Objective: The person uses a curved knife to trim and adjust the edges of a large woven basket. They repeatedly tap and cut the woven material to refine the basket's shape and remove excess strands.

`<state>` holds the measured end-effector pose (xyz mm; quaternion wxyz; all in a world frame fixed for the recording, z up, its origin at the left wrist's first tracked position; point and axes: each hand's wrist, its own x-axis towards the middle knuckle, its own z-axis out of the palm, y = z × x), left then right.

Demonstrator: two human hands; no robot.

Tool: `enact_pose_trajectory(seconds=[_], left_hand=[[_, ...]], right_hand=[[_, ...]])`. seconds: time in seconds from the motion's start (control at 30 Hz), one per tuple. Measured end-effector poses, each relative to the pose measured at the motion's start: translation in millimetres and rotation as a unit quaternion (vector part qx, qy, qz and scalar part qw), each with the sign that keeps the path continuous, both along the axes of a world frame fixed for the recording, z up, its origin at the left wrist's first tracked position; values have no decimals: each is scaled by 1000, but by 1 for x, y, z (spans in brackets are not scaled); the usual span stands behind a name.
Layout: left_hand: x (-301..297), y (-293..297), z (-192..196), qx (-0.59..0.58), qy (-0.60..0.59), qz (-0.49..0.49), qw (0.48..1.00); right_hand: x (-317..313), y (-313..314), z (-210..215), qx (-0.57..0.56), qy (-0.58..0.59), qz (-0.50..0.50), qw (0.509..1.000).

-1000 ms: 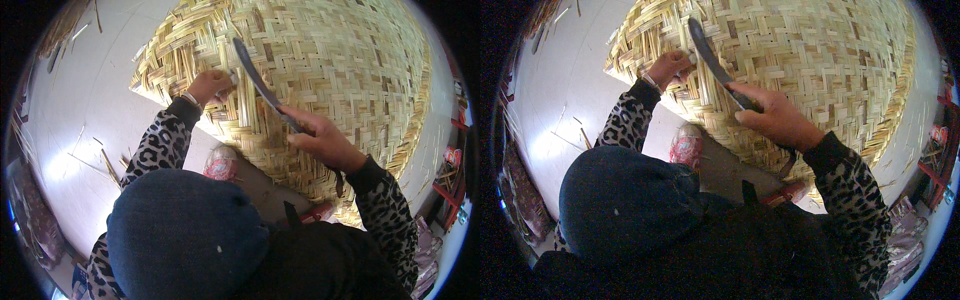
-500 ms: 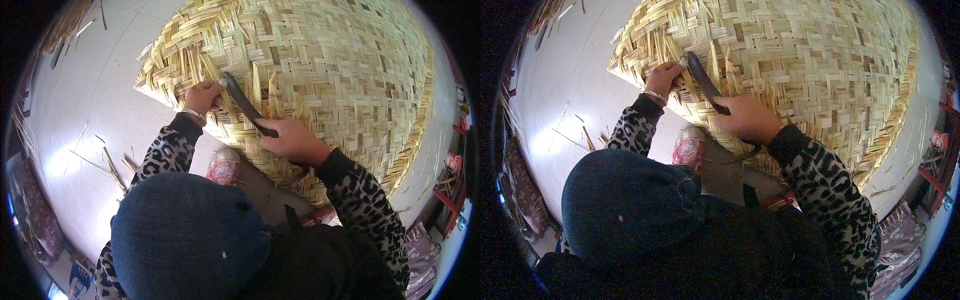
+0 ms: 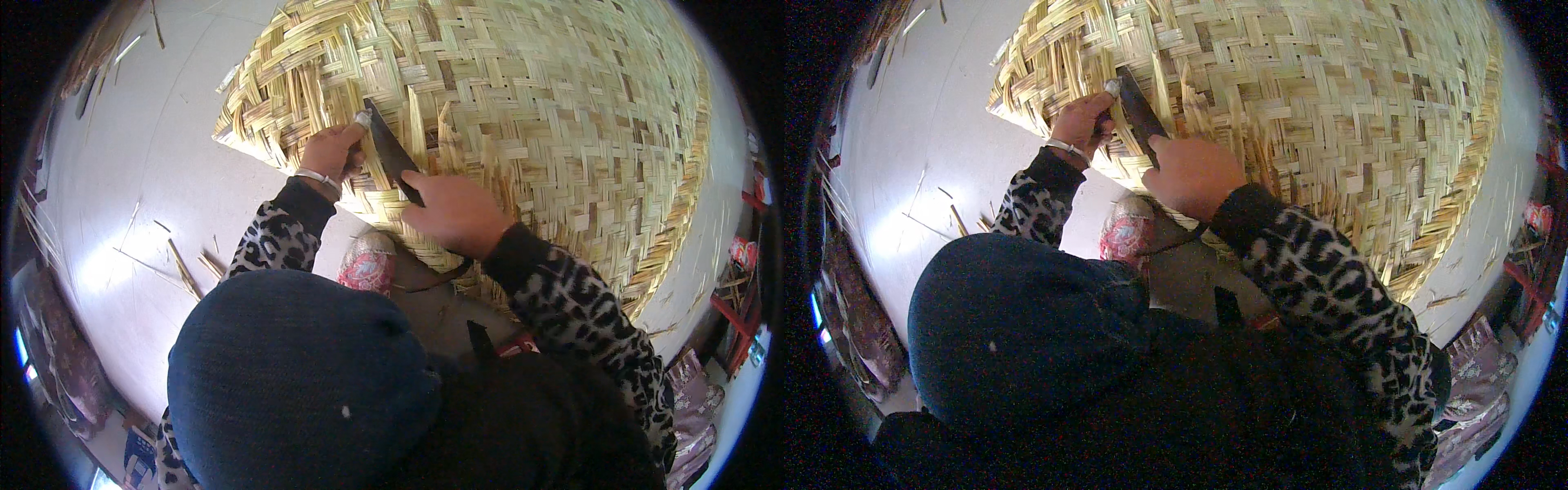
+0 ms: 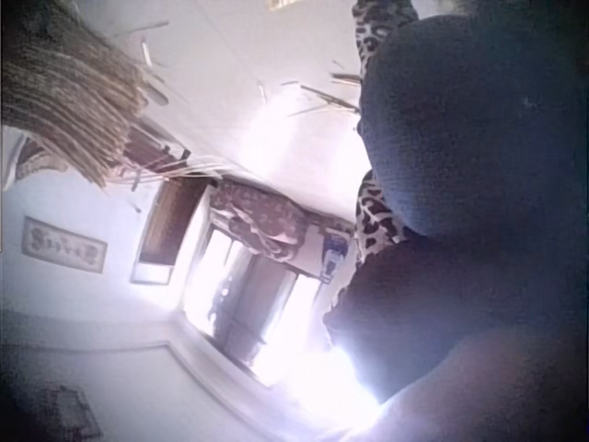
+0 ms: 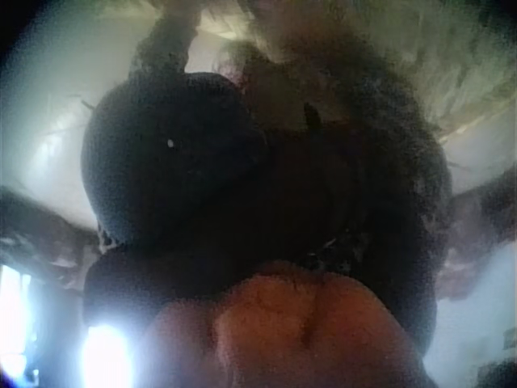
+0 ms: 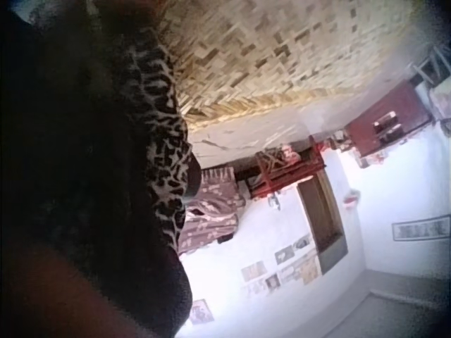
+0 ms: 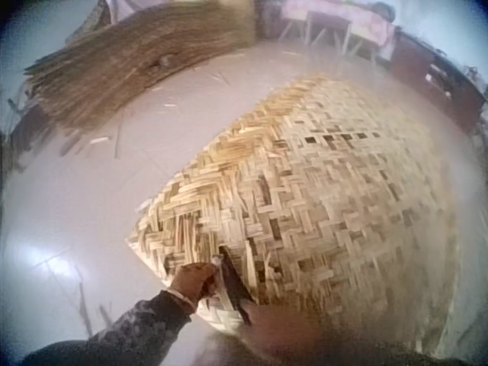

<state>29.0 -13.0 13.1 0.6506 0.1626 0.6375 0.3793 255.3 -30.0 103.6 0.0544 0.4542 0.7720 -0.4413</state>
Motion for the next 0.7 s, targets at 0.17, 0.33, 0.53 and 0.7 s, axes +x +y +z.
enact_pose_trajectory(seconds=[0.17, 0.33, 0.53, 0.7], left_hand=[[2, -9, 7, -59, -53, 14, 997], [9, 11, -5, -83, -9, 32, 996], [5, 20, -6, 37, 246, -252, 935], [9, -15, -6, 123, 449, -242, 851]], right_hand=[[-15, -13, -12, 52, -22, -31, 998], [-19, -3, -30, 70, -37, -20, 997], [-15, -3, -26, 92, -71, 5, 993], [-19, -3, -20, 88, -88, 21, 992]])
